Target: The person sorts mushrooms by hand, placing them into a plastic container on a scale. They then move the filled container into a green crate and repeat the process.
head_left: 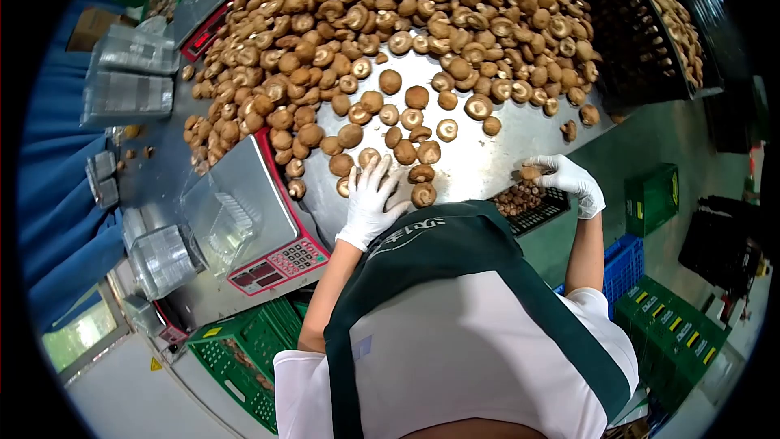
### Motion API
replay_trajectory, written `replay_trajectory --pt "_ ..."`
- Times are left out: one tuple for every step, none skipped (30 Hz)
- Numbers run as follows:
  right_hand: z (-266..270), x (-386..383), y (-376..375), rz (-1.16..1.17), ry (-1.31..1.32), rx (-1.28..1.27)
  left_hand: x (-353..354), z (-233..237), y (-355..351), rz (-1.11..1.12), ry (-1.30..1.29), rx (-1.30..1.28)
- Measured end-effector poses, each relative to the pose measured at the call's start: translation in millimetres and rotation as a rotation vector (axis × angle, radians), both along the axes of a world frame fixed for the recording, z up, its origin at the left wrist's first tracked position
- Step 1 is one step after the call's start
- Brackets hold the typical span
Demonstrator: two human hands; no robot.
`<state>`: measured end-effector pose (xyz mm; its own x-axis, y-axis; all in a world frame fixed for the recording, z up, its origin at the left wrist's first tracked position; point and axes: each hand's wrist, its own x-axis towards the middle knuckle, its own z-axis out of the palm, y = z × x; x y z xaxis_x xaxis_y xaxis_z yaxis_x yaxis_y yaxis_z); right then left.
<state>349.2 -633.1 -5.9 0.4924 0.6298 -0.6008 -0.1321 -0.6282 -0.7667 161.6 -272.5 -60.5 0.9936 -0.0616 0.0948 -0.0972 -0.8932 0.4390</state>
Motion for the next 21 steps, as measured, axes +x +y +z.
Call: replay_trajectory --pt "2.8 0.4 -5.8 -0.015 -0.004 -0.012 7.5 4.2 -4.8 -0.079 0.020 0.002" --pt "4.6 2.4 -9.3 0.043 -0.150 -0.142 16.1 10.2 -9.8 -0.141 0.051 0.020" --pt "5.8 4.6 -10.6 0.103 -0.296 -0.272 24.9 14.2 -14.3 -0.202 0.082 0.042" --pt "4.4 4.0 -1.0 -0.033 -0.419 -0.270 32.4 13.0 -16.6 -0.257 0.095 0.067" --pt "6.4 5.5 11.8 -0.161 -0.412 -0.281 39.4 12.5 -18.6 -0.306 0.094 0.093" --pt "-2.1 9.1 22.9 -0.202 -0.495 -0.293 44.8 8.3 -20.8 -0.325 0.096 0.102" --pt "-15.6 12.4 34.6 -0.241 -0.578 -0.302 49.5 4.1 -22.3 -0.342 0.099 0.112" --pt "-25.2 12.7 50.6 -0.298 -0.657 -0.276 53.2 4.0 -23.2 -0.343 0.097 0.115" --pt "-32.1 9.9 67.7 -0.359 -0.733 -0.250 55.9 4.2 -23.1 -0.329 0.087 0.104" --pt "-34.1 5.3 83.7 -0.301 -0.739 -0.283 56.7 4.4 -22.3 -0.315 0.079 0.093" --pt "-36.0 2.1 98.0 -0.239 -0.746 -0.315 55.8 3.2 -20.0 -0.316 0.080 0.096" --pt "-46.3 -7.3 108.5 -0.268 -0.885 -0.379 54.3 0.4 -15.0 -0.243 0.019 0.099" --pt "-53.0 -11.1 113.0 -0.288 -0.840 -0.324 50.7 -2.4 -8.7 -0.165 -0.039 0.101" --pt "-54.5 -15.4 112.6 -0.282 -0.727 -0.293 47.2 -5.2 -1.0 -0.095 -0.046 0.146" --pt "-42.3 -20.3 114.8 -0.271 -0.613 -0.263 41.8 -10.7 7.5 -0.019 -0.106 0.157" --pt "-21.7 -21.9 118.1 -0.348 -0.258 -0.161 34.8 -9.4 15.1 0.041 -0.106 0.154" --pt "-30.3 -22.3 117.8 -0.336 -0.253 -0.159 28.1 -8.1 21.1 0.099 -0.107 0.151" --pt "-38.6 -23.1 116.4 -0.484 0.009 0.193 22.1 -6.1 24.3 0.132 -0.136 0.117" --pt "-44.2 -22.7 114.5 -0.620 0.280 0.544 16.2 -1.2 26.8 0.142 -0.122 0.088" --pt "-47.4 -14.1 110.4 -0.596 0.412 0.664 10.7 0.4 26.6 0.176 -0.126 0.019" --pt "-30.3 -10.7 120.0 -0.607 0.462 0.766 6.2 1.3 25.3 0.208 -0.133 -0.050"
